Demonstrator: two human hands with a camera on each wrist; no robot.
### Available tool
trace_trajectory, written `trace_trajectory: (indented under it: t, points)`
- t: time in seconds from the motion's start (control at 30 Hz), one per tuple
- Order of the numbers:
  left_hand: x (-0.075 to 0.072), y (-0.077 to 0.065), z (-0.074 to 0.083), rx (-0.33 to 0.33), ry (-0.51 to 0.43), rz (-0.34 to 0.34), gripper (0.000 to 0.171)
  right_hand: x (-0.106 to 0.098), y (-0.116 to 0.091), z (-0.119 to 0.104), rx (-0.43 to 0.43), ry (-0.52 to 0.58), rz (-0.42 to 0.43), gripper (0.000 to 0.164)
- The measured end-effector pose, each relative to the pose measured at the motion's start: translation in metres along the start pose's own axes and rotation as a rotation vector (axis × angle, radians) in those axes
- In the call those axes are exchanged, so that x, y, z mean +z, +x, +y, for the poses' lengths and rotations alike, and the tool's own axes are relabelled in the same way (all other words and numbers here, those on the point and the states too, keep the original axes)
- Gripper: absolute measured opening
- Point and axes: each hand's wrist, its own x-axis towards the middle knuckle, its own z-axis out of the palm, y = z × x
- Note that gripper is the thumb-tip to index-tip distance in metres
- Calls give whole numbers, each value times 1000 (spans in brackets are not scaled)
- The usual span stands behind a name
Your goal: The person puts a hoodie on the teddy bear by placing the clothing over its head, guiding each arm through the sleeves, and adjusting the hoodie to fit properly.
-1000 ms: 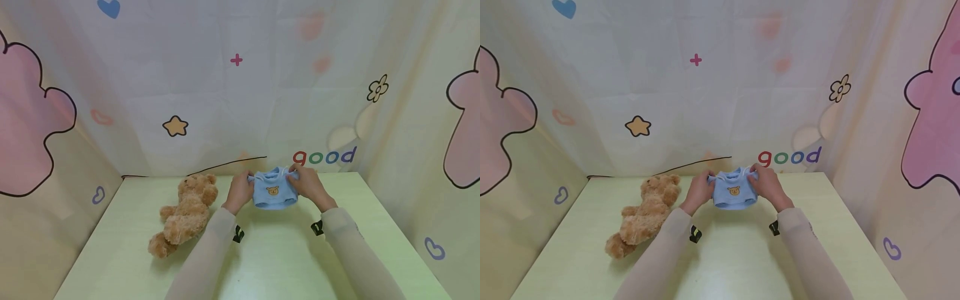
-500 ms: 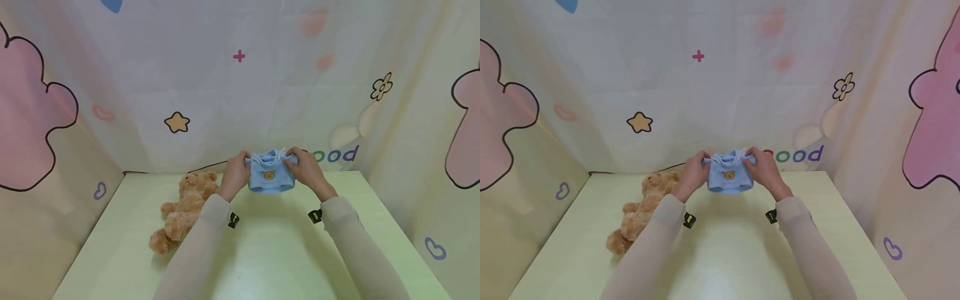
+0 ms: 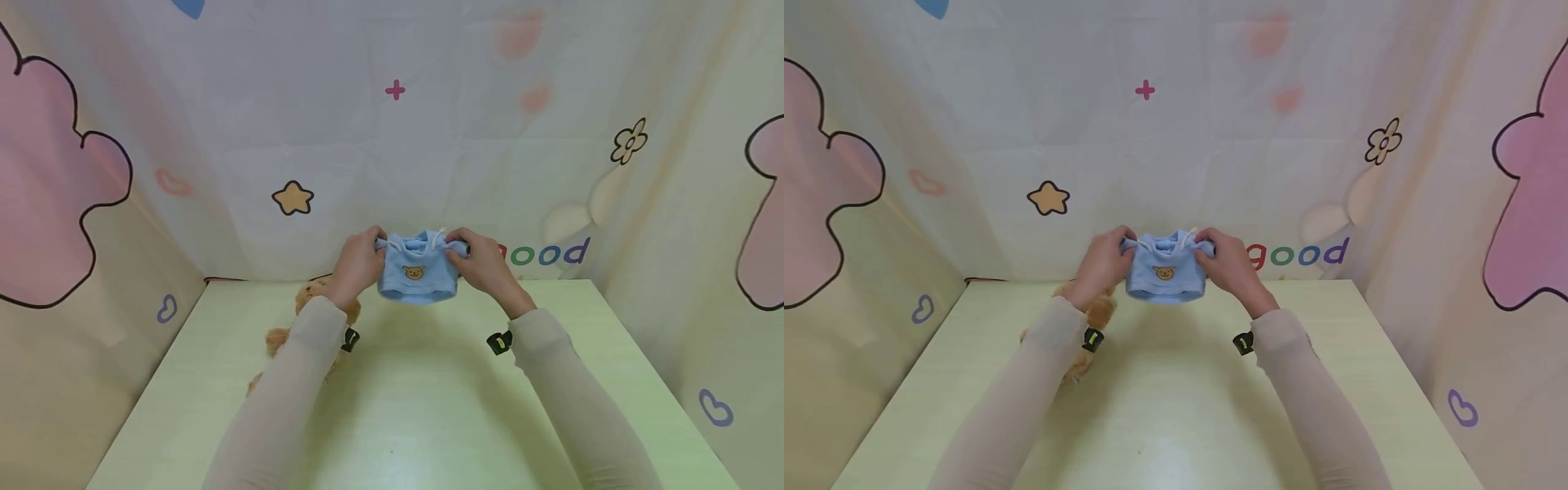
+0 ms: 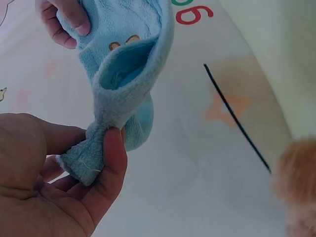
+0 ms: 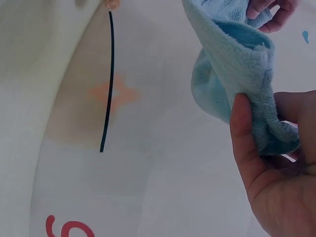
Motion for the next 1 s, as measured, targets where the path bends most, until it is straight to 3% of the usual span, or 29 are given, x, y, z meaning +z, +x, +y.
trace_trajectory:
  t: [0.2,0.6,1.0]
  points:
    - [-24,-4,-8,41,7,-71,22,5,4,-17,-26,22,-21,23]
    - [-62,-6,-44,35,-22,-53,23,27,20,-51,-72,158,-27,20]
    - [-89,-12,-114,-27,-138,-118,29,63,33,-78,-55,234,-61,19]
